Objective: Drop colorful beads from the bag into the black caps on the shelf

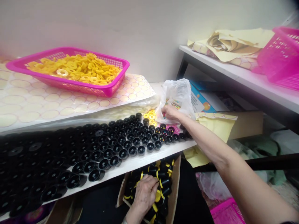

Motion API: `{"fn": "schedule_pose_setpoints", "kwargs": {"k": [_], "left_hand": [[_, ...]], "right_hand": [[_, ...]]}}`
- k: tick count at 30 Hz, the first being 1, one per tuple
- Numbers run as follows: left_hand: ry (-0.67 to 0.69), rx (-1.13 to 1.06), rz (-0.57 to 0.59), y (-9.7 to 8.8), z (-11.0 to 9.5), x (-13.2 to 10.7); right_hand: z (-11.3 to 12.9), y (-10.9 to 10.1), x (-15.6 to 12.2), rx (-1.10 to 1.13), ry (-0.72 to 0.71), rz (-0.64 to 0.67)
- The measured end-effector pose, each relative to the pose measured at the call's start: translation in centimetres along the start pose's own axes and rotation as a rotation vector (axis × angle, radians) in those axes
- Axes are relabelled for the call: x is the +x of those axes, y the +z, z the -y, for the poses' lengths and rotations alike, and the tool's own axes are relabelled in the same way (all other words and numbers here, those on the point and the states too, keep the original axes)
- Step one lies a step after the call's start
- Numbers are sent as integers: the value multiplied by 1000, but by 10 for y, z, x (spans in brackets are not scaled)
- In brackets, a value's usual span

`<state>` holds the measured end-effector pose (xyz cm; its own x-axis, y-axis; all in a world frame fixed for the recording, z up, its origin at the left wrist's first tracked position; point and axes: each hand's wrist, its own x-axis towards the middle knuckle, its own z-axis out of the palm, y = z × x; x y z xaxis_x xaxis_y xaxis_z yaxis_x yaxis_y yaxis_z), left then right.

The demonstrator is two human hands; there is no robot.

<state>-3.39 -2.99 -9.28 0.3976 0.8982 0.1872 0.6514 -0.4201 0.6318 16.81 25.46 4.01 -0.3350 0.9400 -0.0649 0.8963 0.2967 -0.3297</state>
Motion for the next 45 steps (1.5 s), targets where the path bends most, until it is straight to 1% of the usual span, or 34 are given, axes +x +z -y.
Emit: {"fn": "schedule_pose_setpoints", "kwargs": {"k": [5,6,8,10,11,13,16,17,19,23,25,27,31,34,36,39,45], "left_hand": [[4,3,5,0,0,0],[5,3,3,0,0,0],[3,0,5,0,1,0],[-4,-7,19,0,1,1],[-7,-11,28,0,1,1],[-10,-15,42,0,1,1],[-19,-25,52,0,0,1],[-24,-32,55,0,0,0],[-31,-50,63,0,0,1],[-25,-68,60,1,1,1],[-25,-65,65,2,1,1],[-28,-64,70,2,1,0],[-44,-64,79,3,1,0],[-39,-62,79,3,1,0],[-30,-61,74,3,2,0],[-22,-56,74,3,2,0],[-35,-43,99,4,3,-1]], "right_hand": [[-15,-8,-15,166,1,-81],[-17,-10,-20,243,3,-103],[-18,-14,-33,471,5,-148],[-16,-16,-48,702,2,-177],[-14,-18,-57,784,2,-178],[-9,-20,-75,834,6,-139],[-2,-23,-103,833,31,-8],[0,-23,-111,819,33,37],[2,-24,-125,764,5,88],[9,-23,-139,506,-163,56],[15,-22,-142,336,-249,43],[21,-22,-143,157,-306,34],[32,-19,-142,-192,-329,70],[37,-15,-141,-364,-345,95],[40,-14,-139,-417,-356,99],[43,-13,-137,-434,-367,106],[46,-22,-137,-451,-344,165]]}}
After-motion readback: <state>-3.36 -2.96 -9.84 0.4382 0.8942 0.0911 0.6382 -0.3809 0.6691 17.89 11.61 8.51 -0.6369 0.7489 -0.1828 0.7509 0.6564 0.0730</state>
